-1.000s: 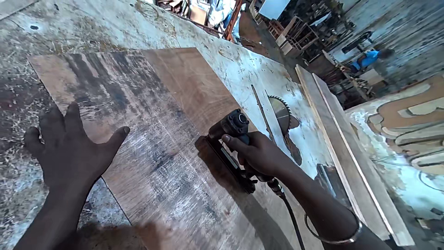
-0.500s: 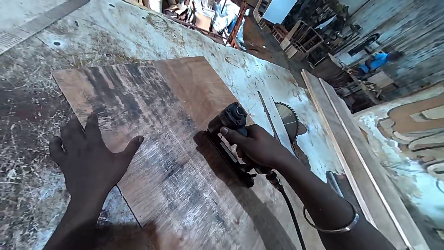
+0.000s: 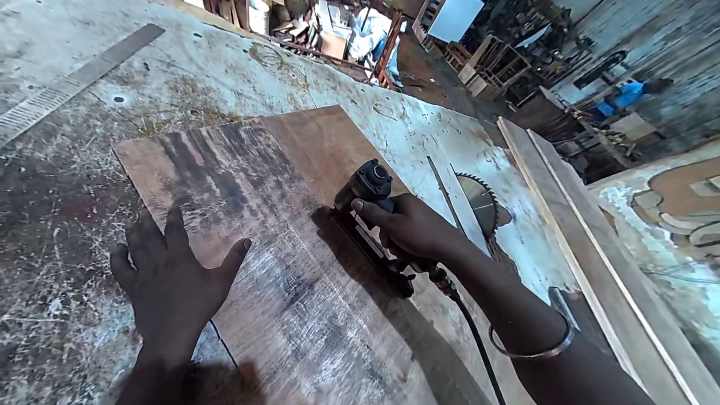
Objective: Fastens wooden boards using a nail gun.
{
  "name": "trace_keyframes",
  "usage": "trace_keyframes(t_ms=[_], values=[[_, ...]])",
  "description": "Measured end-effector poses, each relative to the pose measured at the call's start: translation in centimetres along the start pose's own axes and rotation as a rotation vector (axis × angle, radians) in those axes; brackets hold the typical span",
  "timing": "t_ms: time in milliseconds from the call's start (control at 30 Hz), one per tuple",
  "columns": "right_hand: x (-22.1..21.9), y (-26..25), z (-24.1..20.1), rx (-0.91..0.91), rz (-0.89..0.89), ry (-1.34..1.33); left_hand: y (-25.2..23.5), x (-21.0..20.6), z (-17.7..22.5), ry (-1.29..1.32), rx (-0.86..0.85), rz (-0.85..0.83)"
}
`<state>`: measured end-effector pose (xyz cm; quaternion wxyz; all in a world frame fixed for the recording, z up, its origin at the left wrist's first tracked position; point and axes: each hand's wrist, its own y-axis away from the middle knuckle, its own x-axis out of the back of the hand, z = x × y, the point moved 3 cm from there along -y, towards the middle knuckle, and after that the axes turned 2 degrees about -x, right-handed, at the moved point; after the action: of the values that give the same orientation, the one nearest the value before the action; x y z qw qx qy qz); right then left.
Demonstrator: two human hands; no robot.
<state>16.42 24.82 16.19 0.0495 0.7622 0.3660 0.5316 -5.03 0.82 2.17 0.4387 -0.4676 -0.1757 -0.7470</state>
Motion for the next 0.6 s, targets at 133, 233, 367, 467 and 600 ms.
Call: trace_keyframes(t_ms=[133, 233, 367, 467, 600], values=[[0.2, -0.9, -0.7, 0.019, 0.012, -0.001, 0.0, 0.0, -0.1, 0.000, -0.014, 0.017], [0.3, -1.5, -1.2, 0.013, 0.003, 0.008, -0.1, 0.0, 0.0, -0.010, -0.010, 0.017], [0.4, -2.5, -2.0, 0.016, 0.005, 0.010, 0.0, 0.0, 0.0, -0.026, 0.000, 0.004], [0.4, -3.1, -2.7, 0.008, 0.005, 0.011, -0.1, 0.0, 0.0, -0.030, -0.003, 0.016], [0.3, -3.9, -3.5, 0.013, 0.007, 0.025, 0.0, -0.1, 0.0, -0.038, -0.004, 0.026]])
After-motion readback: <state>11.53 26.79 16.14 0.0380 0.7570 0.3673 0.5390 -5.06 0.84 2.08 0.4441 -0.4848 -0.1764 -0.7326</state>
